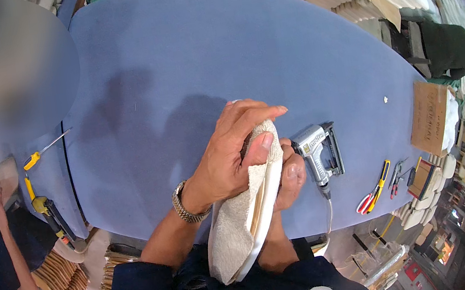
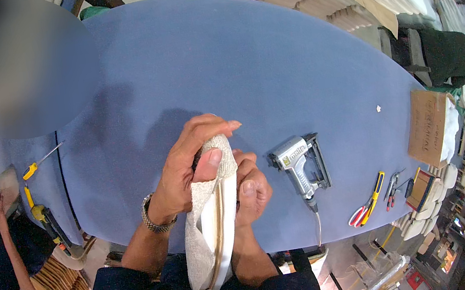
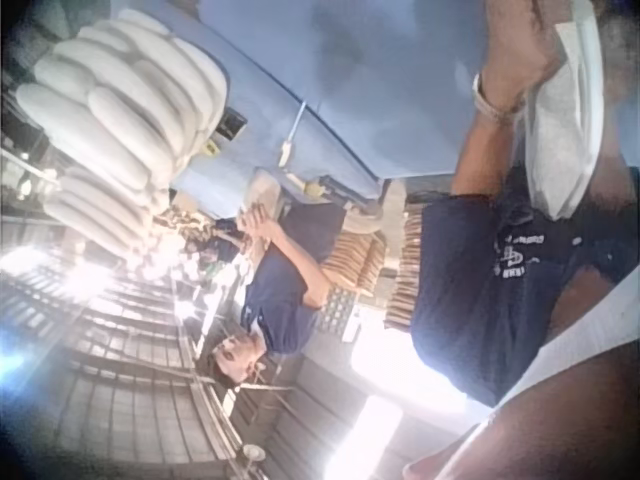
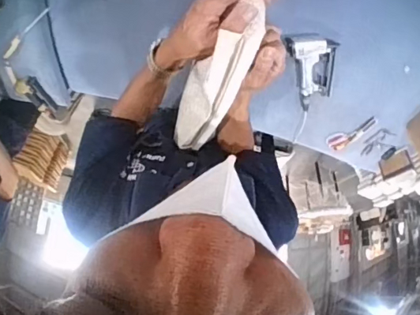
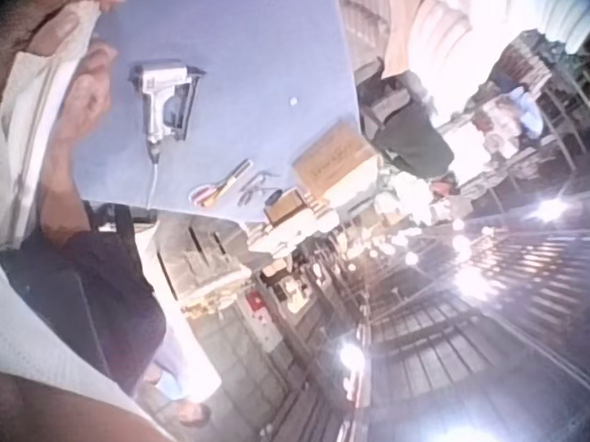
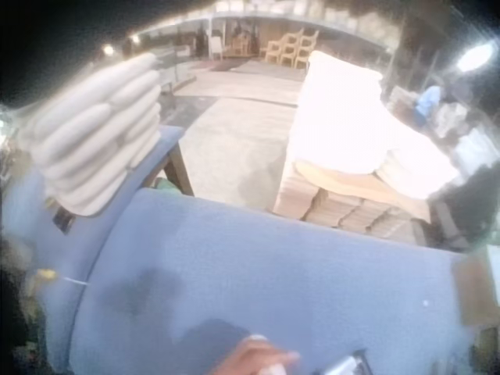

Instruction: The person wraps fabric around cushion foam pieces and secures the edges using a staple gun. They repeatedly pick up foam, fold the fabric over, and staple the seams while working at a table in a workshop.

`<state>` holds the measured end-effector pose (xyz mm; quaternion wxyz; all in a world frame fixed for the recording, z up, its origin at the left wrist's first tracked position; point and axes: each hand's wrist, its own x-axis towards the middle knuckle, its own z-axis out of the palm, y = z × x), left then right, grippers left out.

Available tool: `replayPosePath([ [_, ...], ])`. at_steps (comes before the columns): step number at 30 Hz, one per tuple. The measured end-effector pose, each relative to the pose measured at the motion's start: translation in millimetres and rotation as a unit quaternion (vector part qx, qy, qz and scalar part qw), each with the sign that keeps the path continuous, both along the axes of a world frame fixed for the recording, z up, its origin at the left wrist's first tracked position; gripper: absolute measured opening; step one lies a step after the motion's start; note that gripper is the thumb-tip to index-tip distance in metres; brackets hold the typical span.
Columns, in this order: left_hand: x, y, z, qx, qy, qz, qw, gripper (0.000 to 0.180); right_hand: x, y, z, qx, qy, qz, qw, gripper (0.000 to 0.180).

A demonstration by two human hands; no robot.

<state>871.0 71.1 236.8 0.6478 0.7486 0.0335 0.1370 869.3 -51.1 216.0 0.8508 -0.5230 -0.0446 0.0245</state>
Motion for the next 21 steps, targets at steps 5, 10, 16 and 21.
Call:
replayPosePath([
  [5,2,-10,4,0.026,0.015,0.001,1.000,0.038,5,-41,-7,-0.128,-0.097,0.033,0.987,0.023],
  [10,2,-17,5,0.036,0.005,0.014,0.999,0.044,33,-154,-18,-0.619,-0.087,0.040,0.779,0.054],
  [16,2,-28,7,0.030,0.009,0.014,0.999,0.058,49,-174,-49,-0.722,-0.104,0.132,0.671,0.088],
  [21,6,-25,8,0.068,0.024,0.002,0.997,0.065,96,-177,0,-0.585,0.009,0.202,0.786,0.092],
])
